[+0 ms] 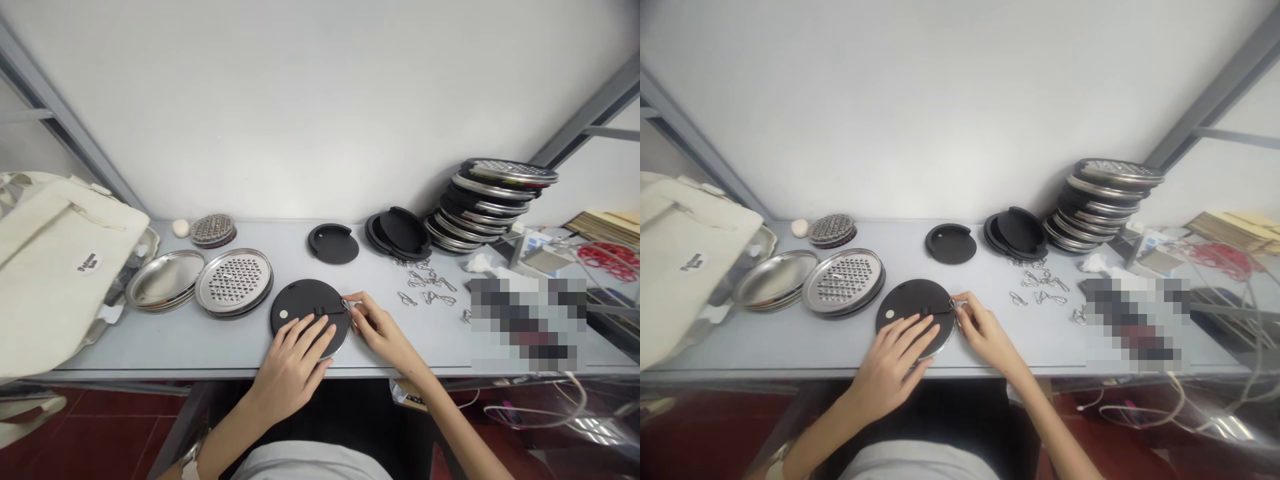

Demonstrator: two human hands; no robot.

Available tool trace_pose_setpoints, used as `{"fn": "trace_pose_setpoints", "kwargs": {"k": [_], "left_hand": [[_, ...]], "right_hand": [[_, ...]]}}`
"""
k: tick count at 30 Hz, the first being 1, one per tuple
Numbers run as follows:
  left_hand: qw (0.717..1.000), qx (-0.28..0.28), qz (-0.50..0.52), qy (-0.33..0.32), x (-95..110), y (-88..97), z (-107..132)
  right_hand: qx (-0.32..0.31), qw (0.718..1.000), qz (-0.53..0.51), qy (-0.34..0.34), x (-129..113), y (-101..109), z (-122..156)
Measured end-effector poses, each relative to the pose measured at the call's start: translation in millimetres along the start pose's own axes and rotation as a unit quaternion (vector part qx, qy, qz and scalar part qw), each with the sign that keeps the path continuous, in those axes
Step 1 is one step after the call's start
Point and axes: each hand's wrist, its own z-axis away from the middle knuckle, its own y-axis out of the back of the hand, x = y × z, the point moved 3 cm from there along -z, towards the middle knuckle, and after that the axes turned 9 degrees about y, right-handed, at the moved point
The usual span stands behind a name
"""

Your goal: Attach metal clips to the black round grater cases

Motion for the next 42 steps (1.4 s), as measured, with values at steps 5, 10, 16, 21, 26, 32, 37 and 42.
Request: {"fn": "trace_pose_setpoints", "kwargs": {"k": [5,10,16,21,26,32,37,42], "left_hand": [[1.0,0.014,-0.005,-0.006,0.3,-1.4,1.2],[1.0,0.004,-0.005,-0.009,-0.1,-1.1,2.6],[1.0,0.009,-0.019,-0.019,0.1,-3.0,5.3],[0.999,0.022,-0.04,-0.03,1.3,-5.5,6.9],[0.997,0.023,-0.057,-0.04,0.6,-7.9,7.9],[0.996,0.035,-0.077,-0.041,1.0,-9.2,8.0],[0.995,0.043,-0.086,-0.041,2.5,-8.2,8.1],[0.995,0.039,-0.083,-0.041,2.0,-9.6,8.5]], "right_hand": [[0.008,1.0,-0.004,0.009,-2.1,0.6,0.6],[0.024,1.0,0.003,0.015,-1.2,1.5,0.5],[0.028,0.999,-0.004,0.037,2.1,0.7,0.2],[0.019,0.998,0.009,0.051,2.4,-0.4,-0.2],[0.02,0.998,0.035,0.055,-0.9,-0.8,1.0],[0.009,0.999,0.029,0.044,-3.6,-1.9,1.9],[0.004,0.999,0.029,0.035,-3.4,-2.0,1.4],[0.002,0.999,0.031,0.042,-4.2,-2.0,1.7]]}}
